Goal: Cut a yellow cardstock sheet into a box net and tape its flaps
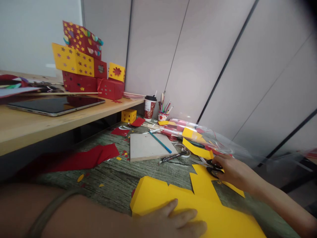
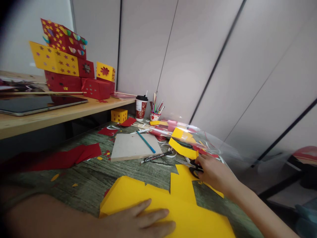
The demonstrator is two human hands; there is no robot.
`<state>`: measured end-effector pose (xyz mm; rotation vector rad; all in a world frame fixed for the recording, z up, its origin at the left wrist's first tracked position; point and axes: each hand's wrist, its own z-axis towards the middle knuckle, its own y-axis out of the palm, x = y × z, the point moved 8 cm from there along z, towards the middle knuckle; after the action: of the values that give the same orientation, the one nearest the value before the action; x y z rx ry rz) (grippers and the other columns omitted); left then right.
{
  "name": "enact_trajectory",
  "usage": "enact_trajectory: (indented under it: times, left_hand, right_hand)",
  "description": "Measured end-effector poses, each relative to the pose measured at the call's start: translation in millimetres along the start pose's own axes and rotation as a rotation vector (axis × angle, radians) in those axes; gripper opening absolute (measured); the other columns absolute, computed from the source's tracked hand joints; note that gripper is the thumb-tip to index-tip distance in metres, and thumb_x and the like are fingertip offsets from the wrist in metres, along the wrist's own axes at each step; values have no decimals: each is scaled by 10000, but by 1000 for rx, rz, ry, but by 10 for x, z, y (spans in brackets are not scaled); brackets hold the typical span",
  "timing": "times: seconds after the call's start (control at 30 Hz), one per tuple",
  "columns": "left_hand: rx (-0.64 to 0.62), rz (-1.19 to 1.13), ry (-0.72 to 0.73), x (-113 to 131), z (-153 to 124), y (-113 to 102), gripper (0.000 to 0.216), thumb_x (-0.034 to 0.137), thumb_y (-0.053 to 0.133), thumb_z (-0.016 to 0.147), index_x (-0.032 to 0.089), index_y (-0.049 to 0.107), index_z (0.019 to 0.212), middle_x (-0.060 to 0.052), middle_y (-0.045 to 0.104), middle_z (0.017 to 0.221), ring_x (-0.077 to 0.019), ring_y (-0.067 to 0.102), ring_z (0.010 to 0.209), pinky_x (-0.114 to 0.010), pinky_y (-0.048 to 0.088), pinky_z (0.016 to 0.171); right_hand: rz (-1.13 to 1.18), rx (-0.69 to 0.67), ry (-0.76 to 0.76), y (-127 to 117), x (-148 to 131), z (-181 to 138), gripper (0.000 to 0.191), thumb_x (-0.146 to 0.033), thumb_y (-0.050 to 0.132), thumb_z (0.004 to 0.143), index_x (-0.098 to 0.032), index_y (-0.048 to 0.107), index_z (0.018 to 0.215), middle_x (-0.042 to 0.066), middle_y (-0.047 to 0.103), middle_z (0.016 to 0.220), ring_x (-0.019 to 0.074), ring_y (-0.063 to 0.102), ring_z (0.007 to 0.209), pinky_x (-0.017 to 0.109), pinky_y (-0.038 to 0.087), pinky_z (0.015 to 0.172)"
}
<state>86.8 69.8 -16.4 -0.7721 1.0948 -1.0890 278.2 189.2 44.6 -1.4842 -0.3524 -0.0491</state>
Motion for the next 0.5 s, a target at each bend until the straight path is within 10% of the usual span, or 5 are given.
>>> enact_trajectory:
  times: [0.5]
  left_hand:
    - [39, 60, -13, -11, -22, 50, 466, 323, 276, 836, 249, 290, 1295, 33, 272, 1345, -178, 247, 1240, -327, 426, 850]
  right_hand:
    - [451, -59, -52, -54, -356, -38, 142, -254, 529, 705, -204, 626, 796, 8, 617, 665, 174, 549, 612, 258, 408, 533]
